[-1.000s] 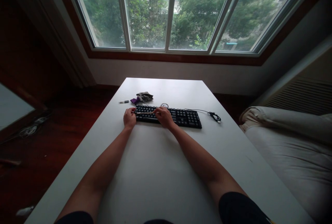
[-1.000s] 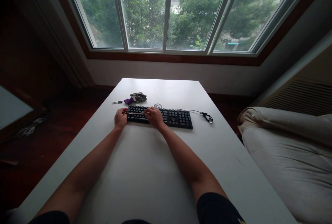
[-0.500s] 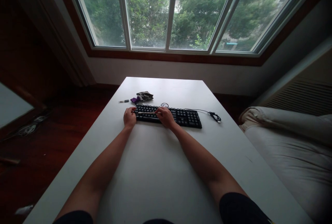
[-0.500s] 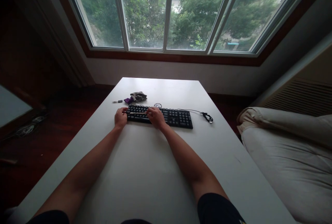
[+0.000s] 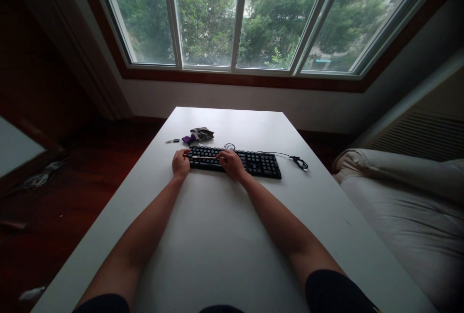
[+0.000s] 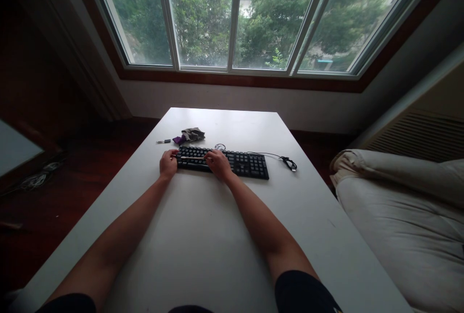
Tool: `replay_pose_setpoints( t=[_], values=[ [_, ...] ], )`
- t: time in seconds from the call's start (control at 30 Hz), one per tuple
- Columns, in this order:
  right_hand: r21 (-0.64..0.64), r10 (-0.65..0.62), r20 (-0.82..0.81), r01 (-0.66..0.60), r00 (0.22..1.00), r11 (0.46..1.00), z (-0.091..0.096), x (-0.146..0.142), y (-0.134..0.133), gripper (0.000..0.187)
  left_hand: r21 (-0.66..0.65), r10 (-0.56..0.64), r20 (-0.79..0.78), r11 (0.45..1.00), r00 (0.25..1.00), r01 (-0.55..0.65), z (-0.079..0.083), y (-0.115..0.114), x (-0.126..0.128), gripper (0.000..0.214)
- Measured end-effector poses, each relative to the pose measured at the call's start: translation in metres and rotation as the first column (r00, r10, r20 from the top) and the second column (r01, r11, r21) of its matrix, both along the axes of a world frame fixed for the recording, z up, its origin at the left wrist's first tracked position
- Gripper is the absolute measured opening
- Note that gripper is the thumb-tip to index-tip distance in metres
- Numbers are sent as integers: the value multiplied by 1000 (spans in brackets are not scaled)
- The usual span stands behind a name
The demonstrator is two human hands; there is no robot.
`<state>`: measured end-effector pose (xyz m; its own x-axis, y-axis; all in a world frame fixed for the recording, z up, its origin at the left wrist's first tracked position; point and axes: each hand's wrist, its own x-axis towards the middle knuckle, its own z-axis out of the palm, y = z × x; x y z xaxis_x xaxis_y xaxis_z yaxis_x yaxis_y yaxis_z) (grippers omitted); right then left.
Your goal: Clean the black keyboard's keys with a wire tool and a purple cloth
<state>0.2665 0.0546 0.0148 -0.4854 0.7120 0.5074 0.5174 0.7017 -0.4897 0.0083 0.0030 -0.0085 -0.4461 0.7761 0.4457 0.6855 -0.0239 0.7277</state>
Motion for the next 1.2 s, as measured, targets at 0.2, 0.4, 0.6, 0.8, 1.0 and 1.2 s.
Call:
replay_pose_setpoints(
  t=[0.2, 0.4, 0.6, 0.8, 1.0, 1.2],
  values=[
    [36, 101, 70, -103, 992, 994, -1, -8, -5, 22, 20, -12, 13, 1000, 1000, 12, -1, 0, 0, 43],
    [29, -32, -24, 33, 999, 999, 9, 11, 6, 18, 19, -4, -1, 1000, 1000, 4, -5, 3, -2, 41],
    [-3, -181, -78, 181, 980, 983, 11, 31, 12, 10, 18, -19, -1, 1000, 1000, 19, -6, 5, -2, 38],
    [35, -281, -30, 282, 959, 959, 13, 17, 2, 19, 12, -24, -113, 1000, 993, 25, 0, 0, 2, 31],
    [55, -399, -13, 399, 917, 915, 14, 18, 4, 17, 18, -92, -272, 995, 958, 100, 7, -7, 13, 25],
    [41, -548, 50, 546, 835, 837, 9, 27, 11, 22, -17, -208, -367, 976, 907, 217, 12, -13, 25, 24]
  ],
)
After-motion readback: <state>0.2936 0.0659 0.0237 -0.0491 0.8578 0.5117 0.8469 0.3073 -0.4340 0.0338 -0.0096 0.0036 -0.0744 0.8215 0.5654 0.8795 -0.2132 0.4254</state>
